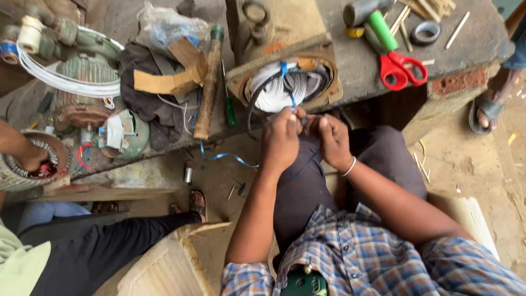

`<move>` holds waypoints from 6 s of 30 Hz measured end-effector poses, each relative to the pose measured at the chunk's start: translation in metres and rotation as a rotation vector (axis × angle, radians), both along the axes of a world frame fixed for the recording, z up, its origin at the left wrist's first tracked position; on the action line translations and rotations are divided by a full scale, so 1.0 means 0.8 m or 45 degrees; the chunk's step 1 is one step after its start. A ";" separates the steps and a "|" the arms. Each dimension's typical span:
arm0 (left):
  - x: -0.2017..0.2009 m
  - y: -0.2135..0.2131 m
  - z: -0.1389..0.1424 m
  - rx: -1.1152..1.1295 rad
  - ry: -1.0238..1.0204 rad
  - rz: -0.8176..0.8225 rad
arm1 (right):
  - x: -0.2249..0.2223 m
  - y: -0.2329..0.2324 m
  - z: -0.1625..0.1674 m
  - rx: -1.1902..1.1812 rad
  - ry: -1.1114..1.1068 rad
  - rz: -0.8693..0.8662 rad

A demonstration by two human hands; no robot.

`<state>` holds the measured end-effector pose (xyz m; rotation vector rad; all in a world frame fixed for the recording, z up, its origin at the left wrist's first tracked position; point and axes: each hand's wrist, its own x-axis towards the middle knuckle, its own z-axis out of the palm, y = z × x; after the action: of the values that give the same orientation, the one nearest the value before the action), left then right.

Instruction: The person ties a bundle of white wire windings inside an electric motor housing using a blue ribbon, pulling the ribbon tight around the coil and cutting it with scissors. They press and adjust the wires in the housing and continue securing the bundle with additional ribbon ties.

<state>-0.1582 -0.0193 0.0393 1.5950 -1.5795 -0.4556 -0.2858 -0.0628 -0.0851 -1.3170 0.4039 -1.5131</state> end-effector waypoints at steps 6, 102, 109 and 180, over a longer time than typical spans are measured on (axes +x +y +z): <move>-0.016 0.011 0.012 -0.170 -0.443 -0.022 | 0.002 0.016 0.038 0.635 -0.479 0.164; -0.056 -0.024 -0.097 -0.366 1.261 0.088 | -0.046 0.090 0.070 0.565 0.406 0.288; -0.028 -0.021 -0.090 -0.234 1.727 -0.034 | -0.164 0.021 0.114 -0.163 1.299 -0.389; -0.112 0.067 -0.123 0.061 0.784 -0.362 | -0.214 -0.154 0.183 -0.056 2.408 -0.302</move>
<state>-0.2477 0.0341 -0.0595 1.1067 -1.3126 -1.0335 -0.4570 -0.1860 0.0611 -2.4412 1.6719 0.0679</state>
